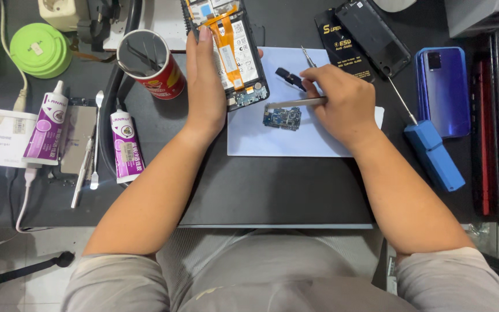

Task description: The person disassembles a smartphone, removes the motherboard, and uses a metal spudger to carefully pry and separate small components on the board. The person handles the motherboard and phone chassis throughout the clip.

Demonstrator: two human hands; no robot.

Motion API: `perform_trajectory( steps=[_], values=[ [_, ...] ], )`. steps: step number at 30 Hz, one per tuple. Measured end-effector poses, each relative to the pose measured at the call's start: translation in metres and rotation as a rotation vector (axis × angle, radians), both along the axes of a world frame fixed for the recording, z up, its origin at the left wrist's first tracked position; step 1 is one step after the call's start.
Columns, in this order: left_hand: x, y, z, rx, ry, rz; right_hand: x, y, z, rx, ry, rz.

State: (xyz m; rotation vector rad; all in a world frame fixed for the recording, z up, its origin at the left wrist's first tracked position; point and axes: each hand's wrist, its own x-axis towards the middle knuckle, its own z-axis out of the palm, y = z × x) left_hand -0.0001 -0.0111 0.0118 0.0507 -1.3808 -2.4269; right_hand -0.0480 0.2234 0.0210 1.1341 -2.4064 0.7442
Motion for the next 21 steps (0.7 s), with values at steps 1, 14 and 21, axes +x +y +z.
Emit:
perform_trajectory(
  steps=[1,14,21],
  values=[
    [-0.002,-0.001,-0.001,-0.012,-0.019,-0.014,-0.001,0.001,0.0,-0.059,-0.04,0.007],
    [-0.006,-0.011,-0.021,0.038,0.003,0.091,-0.065,-0.022,-0.001,-0.199,-0.261,-0.016],
    [-0.003,-0.008,-0.021,-0.129,-0.052,0.12,-0.037,0.009,0.016,-0.015,-0.22,-0.093]
  ],
)
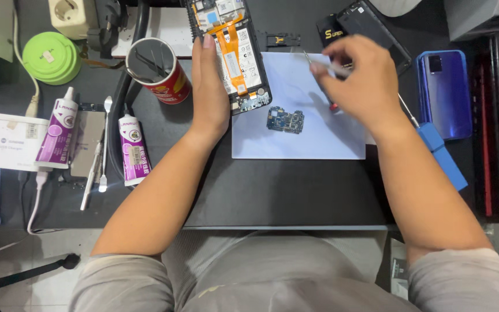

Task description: The person disassembles a smartphone, removes the motherboard, and uses a metal spudger to carefully pry and separate small components on the board. The person handles the motherboard and phone chassis throughout the clip.

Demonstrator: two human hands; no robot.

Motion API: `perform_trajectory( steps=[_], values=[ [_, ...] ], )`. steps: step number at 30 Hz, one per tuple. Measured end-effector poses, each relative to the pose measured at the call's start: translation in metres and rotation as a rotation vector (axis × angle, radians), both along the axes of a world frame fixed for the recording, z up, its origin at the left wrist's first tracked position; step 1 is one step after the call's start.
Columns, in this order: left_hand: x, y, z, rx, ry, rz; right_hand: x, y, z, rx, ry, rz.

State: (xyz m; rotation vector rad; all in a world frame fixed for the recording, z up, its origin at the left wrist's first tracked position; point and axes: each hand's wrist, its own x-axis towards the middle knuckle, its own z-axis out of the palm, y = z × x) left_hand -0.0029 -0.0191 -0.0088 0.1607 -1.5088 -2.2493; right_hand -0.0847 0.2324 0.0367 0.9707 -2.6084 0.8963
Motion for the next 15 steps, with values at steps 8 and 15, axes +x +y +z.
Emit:
perform_trajectory(
  steps=[8,15],
  values=[
    [0.002,0.006,0.002,-0.125,-0.029,-0.048,0.018,0.011,-0.013,0.129,-0.146,-0.087],
    [-0.001,0.003,-0.002,-0.084,-0.065,-0.048,0.014,0.012,-0.018,0.153,-0.025,-0.125]
  ],
)
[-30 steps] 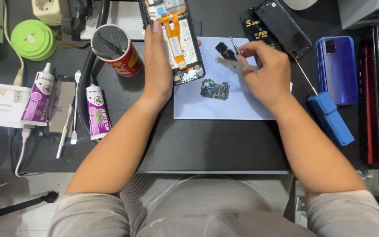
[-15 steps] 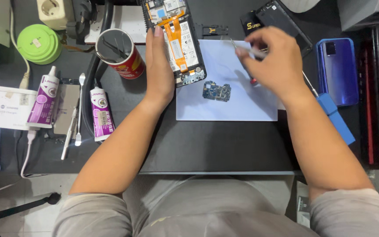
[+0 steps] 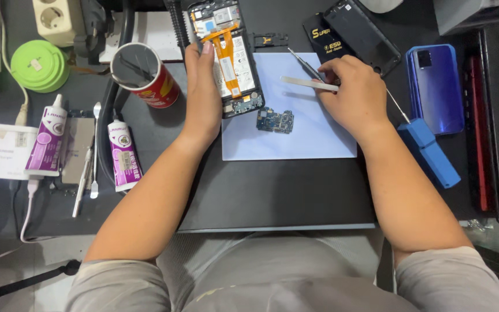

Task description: The person disassembles a smartphone, removes the motherboard, and uses a metal spudger to carefully pry and separate small components on the board. The person handles the motherboard and phone chassis throughout the clip.

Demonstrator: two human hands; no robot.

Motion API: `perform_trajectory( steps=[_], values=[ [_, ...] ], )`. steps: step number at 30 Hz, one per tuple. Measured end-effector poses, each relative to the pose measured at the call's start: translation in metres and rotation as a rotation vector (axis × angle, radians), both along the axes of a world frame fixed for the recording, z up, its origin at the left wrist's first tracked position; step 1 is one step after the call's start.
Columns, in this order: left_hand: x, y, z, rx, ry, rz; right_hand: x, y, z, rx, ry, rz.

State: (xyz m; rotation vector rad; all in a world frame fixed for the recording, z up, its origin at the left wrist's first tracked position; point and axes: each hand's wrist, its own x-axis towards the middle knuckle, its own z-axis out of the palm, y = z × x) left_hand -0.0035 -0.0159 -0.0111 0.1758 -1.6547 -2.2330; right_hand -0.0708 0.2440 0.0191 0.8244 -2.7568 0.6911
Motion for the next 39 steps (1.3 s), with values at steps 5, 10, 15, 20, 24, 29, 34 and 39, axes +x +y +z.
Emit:
perform_trajectory(
  steps=[5,10,15,20,24,29,34,39],
  values=[
    [0.001,0.0,-0.001,0.033,-0.033,-0.015,0.0,0.0,-0.001,-0.043,0.027,-0.031],
    [0.001,0.003,-0.003,0.058,-0.009,-0.019,-0.006,0.007,-0.007,-0.179,0.048,-0.022],
    [-0.001,0.002,-0.005,0.074,-0.019,-0.017,-0.009,0.01,-0.012,-0.227,0.074,-0.008],
    [-0.002,0.004,-0.006,0.099,0.003,-0.018,-0.009,0.004,-0.014,-0.165,0.059,-0.045],
    [-0.003,0.006,-0.006,0.136,0.011,-0.036,-0.013,0.002,-0.017,-0.06,0.222,-0.026],
    [-0.002,0.005,-0.005,0.086,-0.002,-0.029,-0.017,0.005,-0.018,-0.041,0.162,-0.031],
    [-0.002,0.006,-0.003,0.074,0.006,-0.031,-0.009,0.001,-0.011,-0.076,0.241,0.033],
    [0.004,0.006,0.006,0.195,-0.11,-0.081,0.007,-0.011,-0.004,-0.072,0.122,0.126]
  ],
)
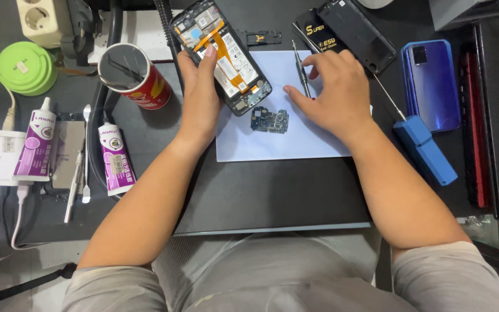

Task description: The person disassembles a smartphone, removes the motherboard, and uses a metal spudger to carefully pry and separate small components on the board. The person handles the motherboard and phone chassis throughout the clip.

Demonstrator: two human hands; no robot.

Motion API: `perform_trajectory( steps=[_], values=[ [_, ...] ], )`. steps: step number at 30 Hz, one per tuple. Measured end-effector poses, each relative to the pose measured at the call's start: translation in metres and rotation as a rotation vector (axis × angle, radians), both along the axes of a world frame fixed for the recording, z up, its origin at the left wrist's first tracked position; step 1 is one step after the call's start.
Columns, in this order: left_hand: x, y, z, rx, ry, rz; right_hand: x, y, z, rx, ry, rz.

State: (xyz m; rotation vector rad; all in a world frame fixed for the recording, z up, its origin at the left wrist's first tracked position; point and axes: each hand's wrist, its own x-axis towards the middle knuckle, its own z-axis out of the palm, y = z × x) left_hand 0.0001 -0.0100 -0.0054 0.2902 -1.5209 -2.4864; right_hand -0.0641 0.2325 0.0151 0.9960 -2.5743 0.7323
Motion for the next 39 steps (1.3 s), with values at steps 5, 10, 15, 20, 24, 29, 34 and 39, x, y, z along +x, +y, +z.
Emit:
perform_trajectory(
  steps=[5,10,15,20,24,29,34,39],
  values=[
    [0.002,0.003,0.006,0.031,-0.012,-0.069,0.0,-0.001,0.002,0.0,-0.052,0.034],
    [0.003,0.005,0.006,0.04,-0.014,-0.1,0.0,0.006,-0.001,0.014,-0.155,-0.053],
    [0.001,0.004,0.004,0.07,0.005,-0.088,-0.006,0.01,-0.007,0.016,-0.01,-0.029],
    [0.0,0.003,0.002,0.081,0.012,-0.086,-0.007,0.009,-0.011,0.018,-0.022,-0.011],
    [0.0,0.004,0.004,0.101,0.031,-0.093,-0.007,0.009,-0.01,0.063,0.026,0.026],
    [0.004,0.004,0.01,0.131,0.036,-0.133,-0.008,0.01,-0.006,0.081,0.048,0.031],
    [0.005,0.004,0.01,0.23,0.079,-0.208,-0.003,0.008,-0.003,-0.067,0.093,0.056],
    [0.009,0.007,0.01,0.34,0.185,-0.34,0.012,0.0,0.001,-0.26,-0.092,0.266]
  ],
)
